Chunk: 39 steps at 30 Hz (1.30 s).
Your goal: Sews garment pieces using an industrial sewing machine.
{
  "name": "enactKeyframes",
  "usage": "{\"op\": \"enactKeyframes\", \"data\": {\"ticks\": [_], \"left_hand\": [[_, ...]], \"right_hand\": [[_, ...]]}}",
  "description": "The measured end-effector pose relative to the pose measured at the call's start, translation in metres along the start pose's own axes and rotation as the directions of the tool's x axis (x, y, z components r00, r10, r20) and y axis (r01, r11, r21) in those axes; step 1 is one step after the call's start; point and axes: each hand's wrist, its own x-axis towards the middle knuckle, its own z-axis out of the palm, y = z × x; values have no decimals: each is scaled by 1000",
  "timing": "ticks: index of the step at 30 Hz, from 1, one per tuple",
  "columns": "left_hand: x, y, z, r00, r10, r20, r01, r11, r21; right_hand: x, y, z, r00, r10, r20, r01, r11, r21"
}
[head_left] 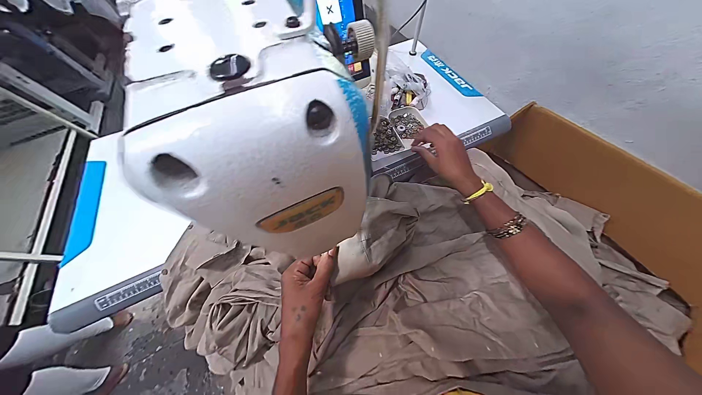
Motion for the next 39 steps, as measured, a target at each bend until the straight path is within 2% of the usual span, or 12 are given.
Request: {"op": "enactKeyframes", "data": {"ticks": [5,10,13,16,19,22,25,27,30,33,36,39], "left_hand": [[-15,-13,2,944,283,-171,-231,934,271],[-24,-14,-4,974,180,138,-181,983,-2],[-43,-40,-38,918,274,288,-259,962,-91],[-63,-60,-62,924,132,358,-12,948,-319],[-77,-45,-53,958,54,281,28,960,-277],[-68,-28,-41,956,211,205,-215,977,-7],[-56,-14,-29,871,463,161,-490,840,235],[-48,-3,-19,761,616,202,-647,698,308],[-33,3,-22,642,729,237,-766,620,167],[-15,-12,-49,736,670,93,-674,714,191],[-10,-35,-55,898,435,-66,-425,897,122],[-9,-41,-51,963,212,-165,-218,976,-21]], "right_hand": [[-6,-34,-18,976,216,6,-206,925,318],[9,-102,-17,948,147,284,-284,792,541],[-8,-148,-15,987,-130,94,77,899,432],[-34,-171,2,815,-572,-92,580,801,150],[-40,-183,14,710,-702,-54,702,711,-28],[-43,-179,16,777,-623,-91,629,776,48],[-56,-181,1,901,-430,55,330,762,557],[-59,-188,-16,804,-496,328,65,622,780],[-56,-186,-24,565,-733,378,-252,284,925],[-51,-162,-30,632,-607,481,-424,248,871],[-37,-158,-11,807,-150,572,-389,594,705],[-26,-169,10,863,-6,506,-339,736,587]]}}
